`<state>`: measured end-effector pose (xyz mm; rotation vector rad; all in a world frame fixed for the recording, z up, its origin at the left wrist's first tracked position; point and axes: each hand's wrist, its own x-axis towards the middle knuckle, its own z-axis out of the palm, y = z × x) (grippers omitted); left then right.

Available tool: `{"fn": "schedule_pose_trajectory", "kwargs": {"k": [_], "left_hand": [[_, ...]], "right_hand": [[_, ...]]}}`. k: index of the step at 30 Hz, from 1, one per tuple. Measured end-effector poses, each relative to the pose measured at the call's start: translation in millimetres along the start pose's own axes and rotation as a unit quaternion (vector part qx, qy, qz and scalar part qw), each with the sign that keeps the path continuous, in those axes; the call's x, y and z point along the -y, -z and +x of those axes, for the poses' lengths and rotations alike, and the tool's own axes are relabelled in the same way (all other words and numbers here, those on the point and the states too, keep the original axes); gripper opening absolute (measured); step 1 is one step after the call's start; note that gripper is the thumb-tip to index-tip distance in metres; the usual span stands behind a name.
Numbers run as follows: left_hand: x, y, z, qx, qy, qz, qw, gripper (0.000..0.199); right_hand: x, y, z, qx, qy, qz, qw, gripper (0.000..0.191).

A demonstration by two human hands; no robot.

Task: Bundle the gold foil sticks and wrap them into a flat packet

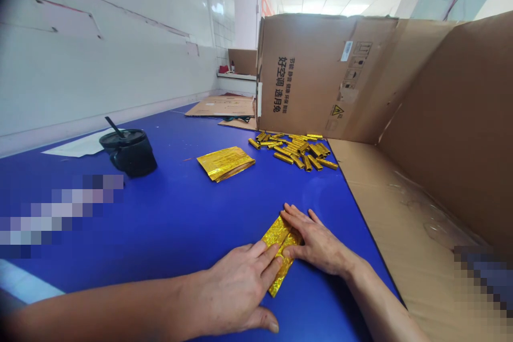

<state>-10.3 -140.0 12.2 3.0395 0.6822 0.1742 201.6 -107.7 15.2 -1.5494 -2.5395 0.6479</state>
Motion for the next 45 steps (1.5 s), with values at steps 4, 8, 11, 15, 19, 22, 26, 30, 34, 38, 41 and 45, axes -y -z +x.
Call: {"fn": "schedule_pose_trajectory", "kwargs": {"k": [4,8,11,15,19,22,26,30,34,38,41,45], "left_hand": [[-1.5,-7.5,0.8,-0.021,-0.001,0.012,1.0,0.075],[-3.6,-7.9,1.1,-0.021,0.017,0.007,1.0,0.076],[-5.5,-5.4,1.6,-0.011,0.031,-0.004,0.999,0.076],[-7.0,-3.6,2.0,0.004,0.044,-0.01,0.999,0.077],[-7.8,-2.4,1.8,0.006,0.048,-0.02,0.999,0.076],[-9.0,-1.2,2.3,0.008,0.057,-0.028,0.998,0.077],[-11.2,0.2,3.2,0.013,0.069,-0.031,0.997,0.077],[-12.2,1.7,3.3,0.018,0.076,-0.029,0.997,0.077],[-11.9,3.7,3.2,0.021,0.078,-0.028,0.996,0.077],[-11.1,3.5,2.1,0.022,0.077,-0.031,0.996,0.077],[-9.4,-0.2,-0.2,0.016,0.066,-0.038,0.997,0.077],[-6.8,-5.8,-3.6,0.013,0.051,-0.059,0.997,0.076]], "right_hand": [[-1.6,-1.3,0.3,0.0,0.002,0.0,1.0,0.075],[-2.9,-2.8,1.4,-0.003,-0.003,-0.011,1.0,0.075],[-1.8,-1.9,1.4,-0.003,-0.005,-0.016,1.0,0.075],[2.4,0.7,0.2,0.003,-0.018,-0.021,1.0,0.079],[5.5,1.7,-0.7,0.007,-0.023,-0.021,0.999,0.08],[5.9,1.6,-0.2,0.007,-0.024,-0.019,0.999,0.08],[3.7,0.9,1.4,0.003,-0.027,-0.022,0.999,0.082],[1.9,0.1,1.6,0.004,-0.024,-0.018,1.0,0.083],[3.0,0.6,0.8,0.008,-0.028,-0.019,0.999,0.084],[4.0,1.1,0.2,0.013,-0.029,-0.024,0.999,0.083],[3.2,0.3,0.1,0.016,-0.026,-0.028,0.999,0.083],[1.7,-0.4,0.2,0.014,-0.023,-0.029,0.999,0.082]]}}
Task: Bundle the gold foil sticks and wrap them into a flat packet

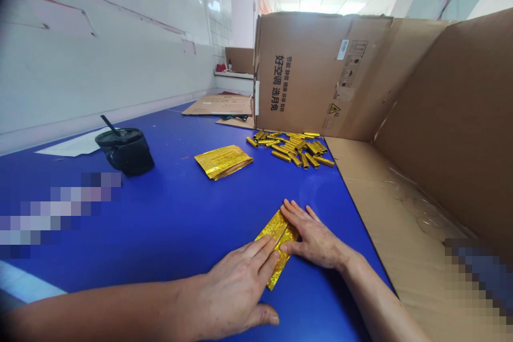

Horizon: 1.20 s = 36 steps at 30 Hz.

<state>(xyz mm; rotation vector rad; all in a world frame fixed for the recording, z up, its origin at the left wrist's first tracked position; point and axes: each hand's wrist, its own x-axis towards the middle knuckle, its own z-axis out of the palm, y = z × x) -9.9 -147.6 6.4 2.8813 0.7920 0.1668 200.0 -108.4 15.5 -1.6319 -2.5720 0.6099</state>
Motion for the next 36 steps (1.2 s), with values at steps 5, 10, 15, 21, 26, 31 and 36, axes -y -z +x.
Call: {"fn": "schedule_pose_trajectory", "kwargs": {"k": [5,10,15,21,26,31,36], "left_hand": [[1.2,2.4,-1.5,0.025,-0.02,-0.029,0.999,0.069],[1.2,3.3,-1.2,0.033,-0.024,-0.033,0.999,0.068],[1.7,0.0,-0.8,0.031,-0.022,-0.033,0.999,0.069],[0.2,2.1,-1.9,0.028,-0.018,-0.026,0.999,0.068],[-0.6,2.7,-2.2,0.026,-0.016,-0.017,0.999,0.07],[-0.8,0.2,-2.3,0.014,-0.012,-0.015,1.0,0.07],[-0.5,-0.2,-1.8,0.012,-0.012,-0.02,1.0,0.072]], "right_hand": [[0.8,0.8,-0.5,-0.007,0.003,0.008,1.0,0.08],[-0.3,-1.0,-0.2,-0.02,0.0,0.012,1.0,0.077],[-4.6,-4.9,1.5,-0.031,0.009,0.019,0.999,0.072],[-5.0,-6.7,2.2,-0.054,0.006,0.048,0.997,0.066],[-18.5,-1.5,0.0,-0.221,-0.074,0.114,0.966,0.045],[-22.0,6.2,-1.4,-0.23,-0.245,0.245,0.909,0.035],[-13.2,4.1,-0.3,-0.199,-0.275,0.408,0.847,0.027]]}}
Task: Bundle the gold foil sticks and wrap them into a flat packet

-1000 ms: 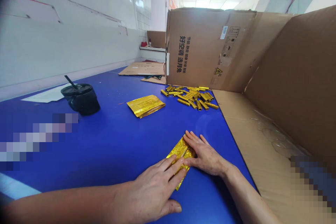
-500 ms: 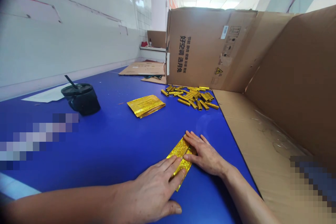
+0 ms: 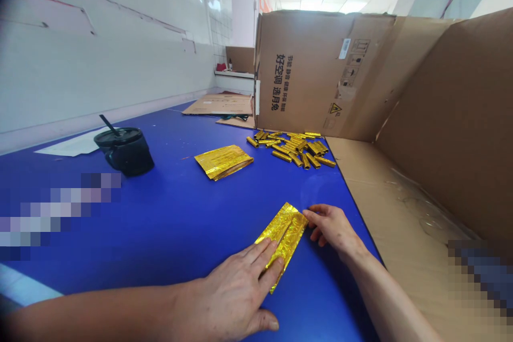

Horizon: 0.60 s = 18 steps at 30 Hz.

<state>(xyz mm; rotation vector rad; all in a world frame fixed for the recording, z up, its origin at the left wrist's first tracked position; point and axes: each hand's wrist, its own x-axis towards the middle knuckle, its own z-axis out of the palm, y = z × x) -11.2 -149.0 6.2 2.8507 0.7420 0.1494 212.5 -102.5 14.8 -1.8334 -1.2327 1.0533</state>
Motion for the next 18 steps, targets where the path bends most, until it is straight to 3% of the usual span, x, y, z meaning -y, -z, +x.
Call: {"fn": "schedule_pose_trajectory", "kwargs": {"k": [6,10,13,18], "left_hand": [[-0.5,4.6,-0.5,0.007,-0.002,-0.005,1.0,0.072],[0.1,3.1,-0.2,0.02,0.008,-0.017,1.0,0.072],[1.0,-0.7,0.0,0.012,0.007,-0.019,1.0,0.072],[1.3,-1.7,-0.1,0.009,0.005,-0.02,1.0,0.073]], "right_hand": [[0.5,-5.0,-2.6,0.002,0.017,-0.039,0.999,0.018],[0.8,-7.7,-3.9,-0.008,0.018,0.029,0.999,0.015],[1.1,-7.2,-2.7,-0.002,-0.008,0.069,0.998,0.026],[4.7,-7.4,-2.1,0.024,-0.019,0.037,0.999,0.018]]}}
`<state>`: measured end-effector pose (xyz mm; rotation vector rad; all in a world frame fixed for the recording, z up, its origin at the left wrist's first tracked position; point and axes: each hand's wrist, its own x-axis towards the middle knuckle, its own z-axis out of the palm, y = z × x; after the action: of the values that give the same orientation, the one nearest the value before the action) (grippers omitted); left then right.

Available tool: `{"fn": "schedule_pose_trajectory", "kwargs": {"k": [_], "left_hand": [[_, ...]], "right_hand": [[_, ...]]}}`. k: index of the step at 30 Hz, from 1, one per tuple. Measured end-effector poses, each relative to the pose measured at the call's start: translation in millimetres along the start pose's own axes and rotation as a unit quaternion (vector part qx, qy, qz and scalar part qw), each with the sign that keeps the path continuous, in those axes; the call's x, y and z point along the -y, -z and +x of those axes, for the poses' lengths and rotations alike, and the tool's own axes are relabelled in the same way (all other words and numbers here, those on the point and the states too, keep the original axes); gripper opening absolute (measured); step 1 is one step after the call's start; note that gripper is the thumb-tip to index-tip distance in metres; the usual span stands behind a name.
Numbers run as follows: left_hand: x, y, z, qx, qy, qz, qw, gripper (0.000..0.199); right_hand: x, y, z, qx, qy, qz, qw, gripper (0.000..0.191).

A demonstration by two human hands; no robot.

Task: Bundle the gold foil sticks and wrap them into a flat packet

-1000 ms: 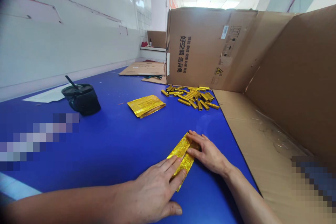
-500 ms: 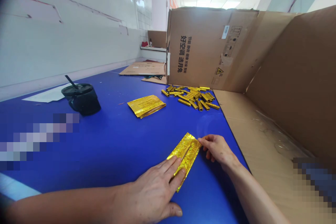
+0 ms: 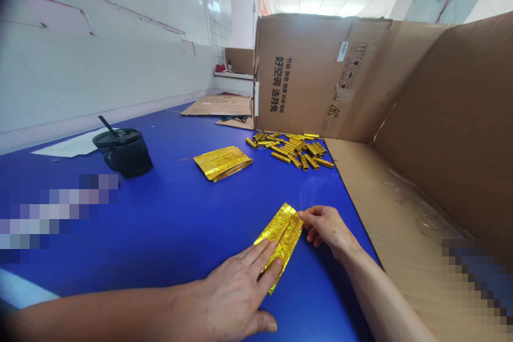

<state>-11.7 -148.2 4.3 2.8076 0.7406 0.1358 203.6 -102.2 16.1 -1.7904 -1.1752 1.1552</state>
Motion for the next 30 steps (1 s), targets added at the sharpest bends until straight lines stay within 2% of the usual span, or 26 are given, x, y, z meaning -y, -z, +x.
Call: {"fn": "schedule_pose_trajectory", "kwargs": {"k": [4,7,9,12,18,22,26,30], "left_hand": [[-0.8,2.4,0.2,0.007,0.0,0.002,1.0,0.072],[-1.0,2.0,0.1,0.006,0.004,-0.001,1.0,0.072],[-0.7,1.0,-0.1,0.006,0.007,-0.005,1.0,0.072],[-0.3,0.3,-0.2,0.011,0.004,-0.006,1.0,0.072],[-0.9,2.1,0.2,0.01,0.003,-0.002,1.0,0.071],[-1.1,2.5,-0.1,0.01,0.005,-0.005,1.0,0.072],[-1.0,2.8,-0.5,0.007,0.005,-0.006,1.0,0.071],[-0.9,3.3,-0.4,0.01,0.002,-0.005,1.0,0.072]], "right_hand": [[1.5,-5.9,-2.6,-0.017,0.039,-0.029,0.999,0.019],[0.6,-8.1,-2.9,-0.008,0.06,-0.002,0.998,0.015],[0.0,-7.3,-1.9,0.01,0.052,0.026,0.998,0.013],[0.6,-5.5,-0.5,0.022,0.026,0.027,0.999,0.019],[5.6,-7.2,-0.5,0.009,0.009,-0.023,1.0,0.007],[6.5,-7.6,0.9,-0.002,0.001,-0.077,0.997,0.017],[-1.1,-4.5,7.2,-0.025,0.044,-0.164,0.985,0.021],[-7.4,-1.7,11.8,-0.05,0.073,-0.261,0.961,0.023]]}}
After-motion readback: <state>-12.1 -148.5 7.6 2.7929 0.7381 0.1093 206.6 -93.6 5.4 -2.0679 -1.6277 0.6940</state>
